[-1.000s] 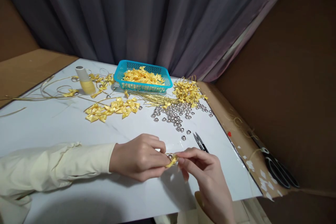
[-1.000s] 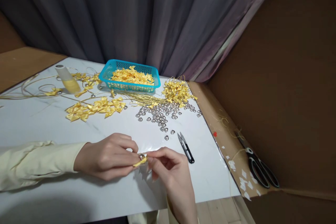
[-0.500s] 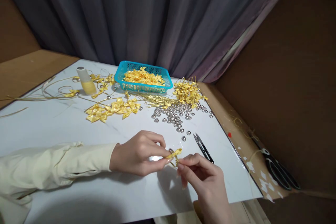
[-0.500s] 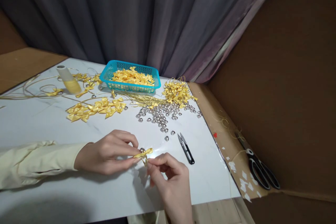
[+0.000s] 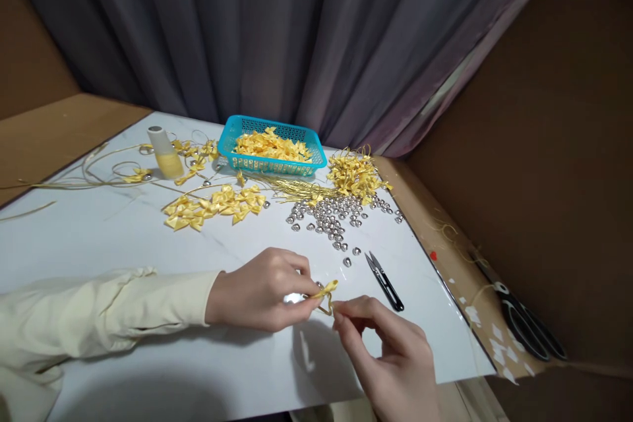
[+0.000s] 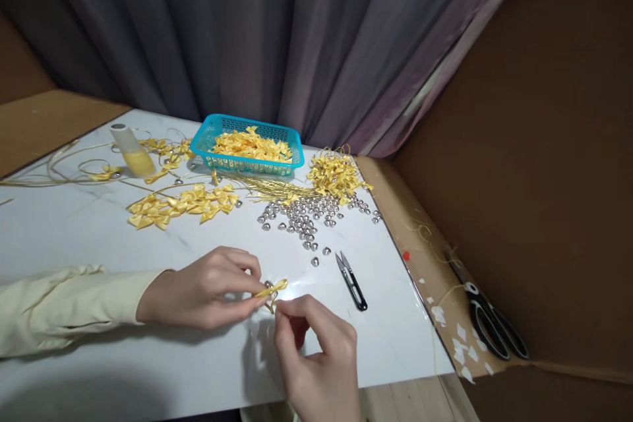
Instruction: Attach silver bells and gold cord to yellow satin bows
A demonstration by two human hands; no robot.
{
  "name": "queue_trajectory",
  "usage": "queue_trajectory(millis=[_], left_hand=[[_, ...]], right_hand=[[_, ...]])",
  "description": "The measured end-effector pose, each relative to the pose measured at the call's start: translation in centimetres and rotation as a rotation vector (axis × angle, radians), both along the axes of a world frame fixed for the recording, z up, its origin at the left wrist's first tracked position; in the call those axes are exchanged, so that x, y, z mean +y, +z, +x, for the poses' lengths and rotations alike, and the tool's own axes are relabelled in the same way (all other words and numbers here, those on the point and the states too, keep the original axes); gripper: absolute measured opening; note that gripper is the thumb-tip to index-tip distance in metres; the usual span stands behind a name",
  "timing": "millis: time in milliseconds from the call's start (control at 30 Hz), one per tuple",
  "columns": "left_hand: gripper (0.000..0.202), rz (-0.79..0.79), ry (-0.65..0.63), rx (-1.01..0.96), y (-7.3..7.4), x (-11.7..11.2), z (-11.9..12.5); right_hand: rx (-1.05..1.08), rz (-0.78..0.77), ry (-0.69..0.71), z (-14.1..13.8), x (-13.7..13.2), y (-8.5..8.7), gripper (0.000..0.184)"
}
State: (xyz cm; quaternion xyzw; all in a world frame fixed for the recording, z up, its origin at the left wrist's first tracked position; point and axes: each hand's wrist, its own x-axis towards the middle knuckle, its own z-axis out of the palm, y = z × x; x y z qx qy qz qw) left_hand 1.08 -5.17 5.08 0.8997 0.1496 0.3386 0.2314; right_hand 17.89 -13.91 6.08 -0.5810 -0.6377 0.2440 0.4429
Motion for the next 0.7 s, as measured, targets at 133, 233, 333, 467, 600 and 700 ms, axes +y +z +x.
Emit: queue_trajectory(millis=[133,233,333,467,600,700], left_hand=[[0.028,-0.002,0.064,-0.023,-0.3,0.0,0.1],[0.030,-0.008,0.087,-0.017,-0.5,-0.1,0.2],[0.031,-0.011,0.104,0.015,-0.6,-0.1,0.2],[0.034,0.012,0.074,0.091,-0.5,0.0,0.2],[0.033,0.109,-0.044,0.130,-0.3,0.0,0.1],[0.030,0.188,-0.097,0.140,-0.2,0.1,0.0]], right_hand=[[0.021,-0.010,-0.146,-0.7,-0.3,-1.0,0.010],[0.026,0.022,-0.253,-1.5,-0.5,-2.1,0.010],[-0.014,0.158,-0.274,-2.1,-0.7,-2.8,0.006],[-0.105,0.321,-0.149,-1.9,-0.7,-2.4,0.011],[-0.010,0.176,-0.092,-1.2,-0.2,-1.5,0.008],[0.139,-0.046,-0.157,-0.8,0.1,-1.1,0.012]])
